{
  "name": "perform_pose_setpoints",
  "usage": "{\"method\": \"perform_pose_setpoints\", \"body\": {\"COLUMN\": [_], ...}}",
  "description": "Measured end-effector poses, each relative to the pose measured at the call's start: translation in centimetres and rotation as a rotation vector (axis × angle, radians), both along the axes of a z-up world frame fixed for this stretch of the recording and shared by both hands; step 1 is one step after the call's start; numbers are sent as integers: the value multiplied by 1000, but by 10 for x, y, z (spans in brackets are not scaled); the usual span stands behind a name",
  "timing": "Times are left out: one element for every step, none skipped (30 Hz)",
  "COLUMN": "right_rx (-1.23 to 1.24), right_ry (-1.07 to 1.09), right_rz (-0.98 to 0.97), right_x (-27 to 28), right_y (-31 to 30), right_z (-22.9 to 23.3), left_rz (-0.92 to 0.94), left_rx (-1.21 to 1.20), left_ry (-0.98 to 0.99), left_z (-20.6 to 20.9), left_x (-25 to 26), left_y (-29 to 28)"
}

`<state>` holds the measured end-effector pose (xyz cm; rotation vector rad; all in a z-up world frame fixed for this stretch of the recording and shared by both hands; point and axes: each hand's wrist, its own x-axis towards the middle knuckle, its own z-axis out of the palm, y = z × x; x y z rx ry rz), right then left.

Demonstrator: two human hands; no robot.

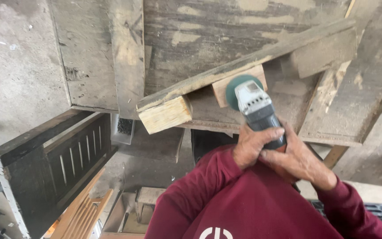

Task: The person uses an angle grinder with a sanding disc to smooth the surface of a wooden pallet. They systematically move the tool across the wood planks, focusing on removing rough edges and smoothing the surface. The person occasionally pauses to reposition the pallet or adjust their grip on the tool.

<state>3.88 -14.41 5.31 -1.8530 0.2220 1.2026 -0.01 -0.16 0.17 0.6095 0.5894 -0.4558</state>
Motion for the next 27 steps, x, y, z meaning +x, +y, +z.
{"method": "perform_pose_setpoints", "body": {"right_rx": [-43,-91,-139,-99,-58,-18,-13,-7,-2,-10,-18,-27,-23,-23,-22,-5,11,32,17,0,-16,-47,-77,-109,-76,-40,-5], "right_ry": [21,52,83,79,76,72,60,37,13,-9,-32,-46,-56,-58,-60,-89,-118,-161,-134,-104,-73,-58,-42,-33,-48,-63,-79], "right_rz": [23,39,55,36,17,-6,-23,-39,-54,-23,8,38,55,64,72,77,82,93,104,119,133,150,167,185,166,155,145], "right_x": [2,3,0,1,2,3,5,6,9,12,13,13,12,10,8,7,8,15,22,29,34,38,42,46,48,52,55], "right_y": [0,1,1,1,2,3,4,5,8,10,12,14,16,17,18,20,21,22,23,23,22,20,17,13,9,4,0], "right_z": [1,0,4,2,2,3,2,5,7,10,15,19,22,25,28,29,29,26,23,23,22,22,21,20,20,19,17], "left_rz": [-8,-4,0,1,3,3,2,-7,-17,-17,8,33,57,60,62,57,69,87,105,102,100,94,98,104,110,110,110], "left_rx": [7,13,19,21,20,19,18,15,11,11,16,20,25,37,49,60,48,39,31,38,46,51,43,34,25,20,15], "left_ry": [-1,4,9,16,23,29,34,38,41,42,-6,-44,-82,-72,-62,-56,-41,-39,-38,-32,-26,-10,-9,-15,-21,-26,-32], "left_z": [0,-2,-1,-2,-2,-4,-5,-3,-3,-2,-1,2,5,6,6,6,5,0,-5,-9,-14,-16,-17,-19,-20,-20,-21], "left_x": [2,3,0,1,0,2,4,4,7,9,11,7,2,-3,-9,-13,-16,-12,-6,-1,5,8,9,13,16,20,24], "left_y": [-1,0,-2,-2,-3,-3,-2,-2,0,1,2,3,4,4,5,6,7,9,10,10,9,8,5,0,-5,-11,-17]}}
